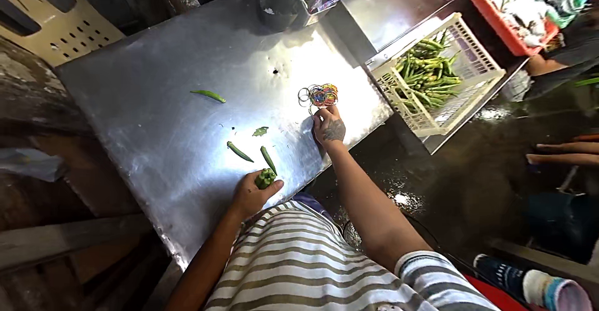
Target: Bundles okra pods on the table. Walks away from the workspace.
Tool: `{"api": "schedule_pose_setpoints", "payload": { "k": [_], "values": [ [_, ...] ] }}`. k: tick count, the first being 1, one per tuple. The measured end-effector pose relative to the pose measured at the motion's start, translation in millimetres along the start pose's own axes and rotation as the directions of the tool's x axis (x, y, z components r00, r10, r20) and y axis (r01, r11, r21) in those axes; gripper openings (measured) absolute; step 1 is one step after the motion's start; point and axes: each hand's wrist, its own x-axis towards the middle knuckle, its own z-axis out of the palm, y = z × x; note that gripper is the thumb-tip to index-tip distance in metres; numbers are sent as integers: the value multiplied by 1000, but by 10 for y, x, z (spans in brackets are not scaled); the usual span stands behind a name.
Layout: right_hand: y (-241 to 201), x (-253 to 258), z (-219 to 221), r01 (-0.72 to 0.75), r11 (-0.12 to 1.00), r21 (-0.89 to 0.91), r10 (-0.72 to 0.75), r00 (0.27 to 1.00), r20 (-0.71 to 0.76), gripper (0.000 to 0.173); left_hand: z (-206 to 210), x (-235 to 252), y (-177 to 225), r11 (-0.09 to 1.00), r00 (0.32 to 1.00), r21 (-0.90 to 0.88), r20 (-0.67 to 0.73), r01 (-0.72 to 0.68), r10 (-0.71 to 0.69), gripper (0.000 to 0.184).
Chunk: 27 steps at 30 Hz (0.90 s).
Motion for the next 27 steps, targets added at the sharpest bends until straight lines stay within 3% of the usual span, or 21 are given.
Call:
{"api": "schedule_pose_setpoints", "payload": {
  "k": [5, 10, 13, 17, 19, 23, 27],
  "values": [
    [-86, -56, -8, 27, 976, 214, -1, 993, -120, 22, -71, 14, -12, 995, 1000, -94, -13, -24, 23, 20],
    [-40, -5, -125, 85, 995, 48, -87, 996, 29, 20, -96, 55, -54, 985, 1000, -172, -7, 12, -13, 21],
    [111, 19, 78, 92, 987, 130, -86, 995, -48, 16, -45, 103, -30, 990, 999, -140, 27, 20, -16, 21],
    [2, 27, 209, 83, 994, -65, -87, 994, -66, 23, 49, 138, -32, 1000, 996, -18, 84, 8, -6, 17],
    [-52, 56, 159, 45, 996, -74, -47, 999, -21, 25, 93, 130, -64, 1000, 993, 17, 121, -12, 10, 18],
    [-32, 159, -120, -9, 958, 287, 4, 1000, 19, 30, 79, 70, -175, 999, 992, -9, 120, -40, 41, 18],
    [-31, 136, -342, -54, 787, 615, 12, 997, 72, 23, -50, 29, -255, 999, 994, -2, 98, 39, -38, 20]
  ]
}}
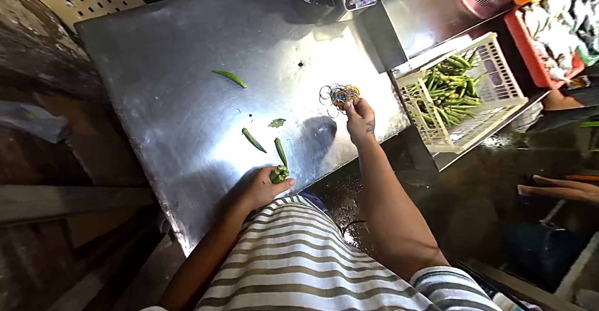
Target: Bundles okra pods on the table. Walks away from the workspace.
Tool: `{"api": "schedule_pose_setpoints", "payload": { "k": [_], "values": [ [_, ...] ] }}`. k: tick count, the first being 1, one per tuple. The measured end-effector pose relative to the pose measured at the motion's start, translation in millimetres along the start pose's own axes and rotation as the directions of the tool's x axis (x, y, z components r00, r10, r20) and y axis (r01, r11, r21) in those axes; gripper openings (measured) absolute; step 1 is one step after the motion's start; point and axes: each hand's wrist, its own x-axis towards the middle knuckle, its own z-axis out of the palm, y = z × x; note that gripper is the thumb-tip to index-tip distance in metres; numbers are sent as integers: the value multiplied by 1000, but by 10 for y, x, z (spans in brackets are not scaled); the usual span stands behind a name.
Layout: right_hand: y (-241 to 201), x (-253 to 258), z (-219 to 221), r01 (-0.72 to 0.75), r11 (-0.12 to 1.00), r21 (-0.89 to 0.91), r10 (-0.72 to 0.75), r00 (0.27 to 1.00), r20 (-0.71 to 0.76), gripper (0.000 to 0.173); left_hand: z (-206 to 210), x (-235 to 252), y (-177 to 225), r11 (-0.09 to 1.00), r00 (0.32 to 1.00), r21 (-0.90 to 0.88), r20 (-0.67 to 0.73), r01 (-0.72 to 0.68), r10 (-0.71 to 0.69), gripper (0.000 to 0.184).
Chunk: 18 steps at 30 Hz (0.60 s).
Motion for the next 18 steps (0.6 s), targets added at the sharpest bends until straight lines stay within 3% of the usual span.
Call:
{"api": "schedule_pose_setpoints", "payload": {
  "k": [4, 7, 10, 12, 16, 18],
  "values": [
    [-57, 50, -55, -66, 880, 470, 69, 998, 9, 4, -117, 74, 3, 998, 999, 61, -37, 16, -14, 28],
    [-232, -52, -90, -207, 623, 754, 188, 976, 112, 11, -162, 97, 152, 997, 997, 68, -67, 30, -25, 29],
    [-467, -249, -129, -279, 402, 872, 161, 959, 233, 29, -198, 119, 265, 998, 996, 62, -94, 15, -9, 27],
    [-605, -379, -107, -273, 426, 862, 108, 962, 251, 29, -226, 145, 280, 998, 994, 57, -106, -8, 14, 26],
    [-782, -664, 38, -160, 702, 694, -42, 963, 265, 15, -223, 188, 288, 997, 994, 68, -105, -24, 31, 26],
    [-800, -777, 101, -28, 833, 552, -197, 918, 344, 16, -195, 196, 293, 997, 995, 76, -95, -29, 36, 27]
  ]
}}
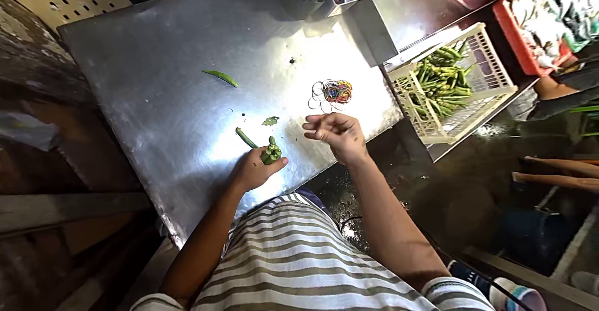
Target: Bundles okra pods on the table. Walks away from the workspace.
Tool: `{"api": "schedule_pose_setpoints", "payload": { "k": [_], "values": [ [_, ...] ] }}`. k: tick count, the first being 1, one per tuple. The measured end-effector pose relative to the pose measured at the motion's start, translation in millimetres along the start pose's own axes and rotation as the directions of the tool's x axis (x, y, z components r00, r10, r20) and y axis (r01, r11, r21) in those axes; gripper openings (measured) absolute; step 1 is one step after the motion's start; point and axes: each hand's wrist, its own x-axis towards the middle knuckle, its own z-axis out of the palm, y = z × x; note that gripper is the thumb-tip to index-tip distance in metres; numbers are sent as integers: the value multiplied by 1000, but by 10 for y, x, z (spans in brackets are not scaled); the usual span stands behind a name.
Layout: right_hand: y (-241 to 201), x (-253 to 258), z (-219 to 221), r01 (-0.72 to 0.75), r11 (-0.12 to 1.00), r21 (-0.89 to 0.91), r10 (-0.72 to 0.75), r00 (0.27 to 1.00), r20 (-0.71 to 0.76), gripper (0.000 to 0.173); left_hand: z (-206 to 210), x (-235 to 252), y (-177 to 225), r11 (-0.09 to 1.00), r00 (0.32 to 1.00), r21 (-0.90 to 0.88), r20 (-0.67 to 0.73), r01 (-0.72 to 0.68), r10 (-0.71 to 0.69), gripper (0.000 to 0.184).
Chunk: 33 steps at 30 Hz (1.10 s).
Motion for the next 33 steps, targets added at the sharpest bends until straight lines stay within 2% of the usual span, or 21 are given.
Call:
{"api": "schedule_pose_setpoints", "payload": {
  "k": [3, 5, 6, 8, 10, 12, 14, 15, 17, 18, 19, 20, 22, 24, 25, 26, 27, 29, 30, 31, 33],
  "values": [
    [-60, -46, 210, 110, 926, -361, 1, 956, 292, 56, 37, -14, 11, 998, 1000, 61, 7, -30, 29, 30],
    [-87, -57, 383, 242, 825, -511, 1, 903, 430, 61, 64, -29, 33, 984, 998, 168, -1, -63, 64, 27],
    [-99, -55, 457, 273, 761, -588, 51, 879, 474, 61, 75, -35, 64, 971, 998, 233, 5, -60, 61, 27],
    [-99, -55, 592, 257, 622, -740, 234, 841, 489, 59, 101, -46, 103, 937, 998, 346, 36, -56, 46, 33],
    [-86, -33, 669, 222, 562, -797, 363, 799, 479, 59, 110, -63, 105, 908, 995, 413, 90, -79, 45, 37],
    [-117, -17, 672, 162, 606, -778, 407, 777, 480, 60, 73, -105, 82, 938, 990, 327, 113, -112, 79, 33],
    [-122, -60, 630, 76, 689, -721, 378, 811, 447, 57, 20, -175, 38, 991, 987, 15, 92, -135, 133, 20],
    [-113, -99, 600, 36, 728, -684, 357, 833, 423, 52, 11, -203, 12, 973, 988, -197, 74, -121, 138, 15],
    [-74, -207, 514, -22, 858, -513, 291, 843, 451, 43, -24, -241, -68, 826, 984, -561, 106, -61, 144, 16],
    [-43, -255, 468, -32, 952, -305, 194, 834, 516, 37, -31, -251, -102, 738, 980, -674, 121, -33, 155, 15],
    [-6, -288, 444, -64, 997, -35, 73, 825, 561, 29, -21, -261, -123, 653, 977, -757, 128, -15, 170, 14],
    [42, -317, 452, -97, 972, 214, -39, 834, 551, 21, 10, -273, -130, 574, 974, -819, 127, -2, 185, 13],
    [146, -389, 538, -116, 819, 561, -133, 914, 384, 12, 111, -280, -101, 406, 964, -914, 109, 1, 243, 11],
    [255, -411, 659, -95, 675, 732, -114, 966, 230, 18, 211, -247, -12, 260, 945, -965, 43, -45, 325, 10],
    [296, -412, 728, -84, 639, 765, -108, 974, 197, 22, 249, -224, 28, 254, 938, -962, -8, -102, 347, 11],
    [311, -409, 800, -65, 638, 767, -107, 979, 172, 25, 274, -200, 58, 325, 935, -927, -67, -188, 349, 13],
    [290, -395, 863, -40, 662, 748, -111, 982, 152, 28, 288, -182, 91, 457, 932, -841, -137, -288, 334, 15],
    [170, -337, 922, 42, 801, 597, -145, 981, 125, 37, 273, -173, 145, 733, 903, -528, -262, -430, 341, 13],
    [105, -297, 926, 102, 887, 451, -175, 977, 122, 43, 237, -180, 157, 827, 877, -316, -297, -464, 379, 10],
    [53, -263, 923, 172, 947, 273, -213, 969, 127, 50, 192, -199, 162, 875, 854, -99, -294, -474, 429, 13],
    [-17, -243, 916, 282, 958, -53, -270, 949, 165, 56, 116, -259, 214, 893, 877, 288, -239, -346, 417, 18]
  ]
}}
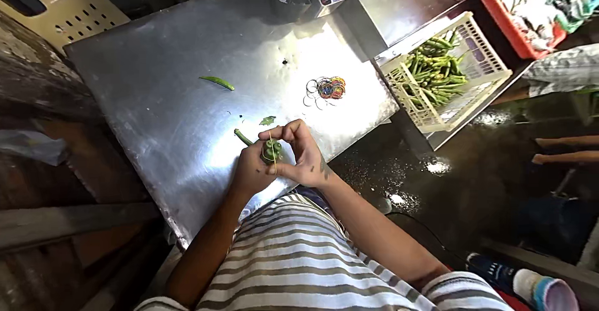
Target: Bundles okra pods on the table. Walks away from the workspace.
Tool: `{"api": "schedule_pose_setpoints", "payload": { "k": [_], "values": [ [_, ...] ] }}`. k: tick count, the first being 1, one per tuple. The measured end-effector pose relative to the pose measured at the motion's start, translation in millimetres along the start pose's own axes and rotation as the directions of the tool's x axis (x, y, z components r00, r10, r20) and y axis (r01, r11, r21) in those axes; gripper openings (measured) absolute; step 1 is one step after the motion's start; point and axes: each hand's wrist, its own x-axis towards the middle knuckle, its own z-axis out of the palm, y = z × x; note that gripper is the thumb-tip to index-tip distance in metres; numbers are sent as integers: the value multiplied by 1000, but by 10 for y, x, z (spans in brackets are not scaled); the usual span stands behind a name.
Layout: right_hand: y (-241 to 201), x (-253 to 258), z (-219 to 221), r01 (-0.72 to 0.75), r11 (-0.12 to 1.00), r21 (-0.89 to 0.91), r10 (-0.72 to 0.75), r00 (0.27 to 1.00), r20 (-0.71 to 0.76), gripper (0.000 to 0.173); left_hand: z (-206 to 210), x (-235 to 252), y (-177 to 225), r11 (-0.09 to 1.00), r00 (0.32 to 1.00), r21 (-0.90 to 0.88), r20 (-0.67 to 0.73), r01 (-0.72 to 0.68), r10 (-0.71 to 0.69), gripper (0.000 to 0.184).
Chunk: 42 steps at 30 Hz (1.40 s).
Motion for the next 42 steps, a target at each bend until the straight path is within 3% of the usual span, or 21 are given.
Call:
{"api": "schedule_pose_setpoints", "payload": {
  "k": [2, 5, 7, 11, 16, 19, 22, 25, 27, 28, 30, 32, 34, 36, 38, 40, 42],
  "values": [
    [-34, 13, -19, 9, 973, -230, 2, 999, 51, 50, -80, 23, 63, 954, 993, 299, 100, 32, -65, 25],
    [-28, -34, -57, -46, 944, -326, 87, 990, 112, 37, -84, 21, 182, 821, 944, 563, 212, 92, -251, 29],
    [3, -84, -116, -142, 956, -258, 178, 976, 123, 38, -69, 1, 225, 823, 919, 553, 247, 126, -307, 35],
    [16, -212, -267, -253, 923, -288, 324, 917, 233, 46, -37, -69, 153, 910, 933, 394, 266, 126, -244, 49],
    [103, -444, -687, -492, 870, 22, 466, 838, 284, 35, -63, -223, 8, 980, 928, 115, 322, 160, -189, 74],
    [185, -736, -1375, -601, 789, 132, 607, 795, -6, 29, -99, -341, -87, 979, 944, 107, 266, 173, -196, 78],
    [18, -925, -2260, -714, 678, 175, 708, 571, -416, 32, -183, -502, -222, 972, 957, 84, 174, 219, -231, 60],
    [-181, -910, -3035, -554, 777, 299, 554, 378, -742, 46, -279, -705, -311, 945, 942, 89, 98, 314, -322, 48],
    [-351, -853, -3265, -564, 797, 218, 460, 333, -823, 69, -294, -838, -338, 933, 935, 125, 68, 338, -348, 44],
    [-400, -825, -3270, -630, 767, 119, 428, 365, -827, 77, -286, -890, -333, 928, 932, 135, 61, 348, -358, 43],
    [-327, -813, -3118, -696, 718, -16, 453, 485, -748, 69, -234, -977, -296, 918, 924, 145, 52, 369, -380, 41],
    [-127, -868, -2814, -696, 718, -19, 577, 610, -543, 49, -100, -1026, -245, 918, 923, 135, 47, 372, -381, 38],
    [183, -1063, -2536, -684, 728, 38, 667, 694, -272, 41, 118, -1052, -184, 921, 925, 125, 43, 370, -378, 35],
    [465, -1343, -2328, -686, 719, 108, 694, 717, -66, 41, 390, -1098, -117, 919, 924, 133, 52, 371, -380, 35],
    [636, -1689, -2282, -715, 679, 164, 714, 696, 78, 39, 709, -1199, -109, 919, 928, 182, 71, 350, -367, 37],
    [710, -2104, -2471, -733, 653, 191, 716, 679, 160, 37, 1064, -1360, -175, 901, 923, 282, 104, 330, -371, 42],
    [712, -2559, -2848, -731, 651, 203, 720, 680, 138, 38, 1424, -1560, -286, 835, 889, 435, 144, 338, -435, 51]
  ]
}}
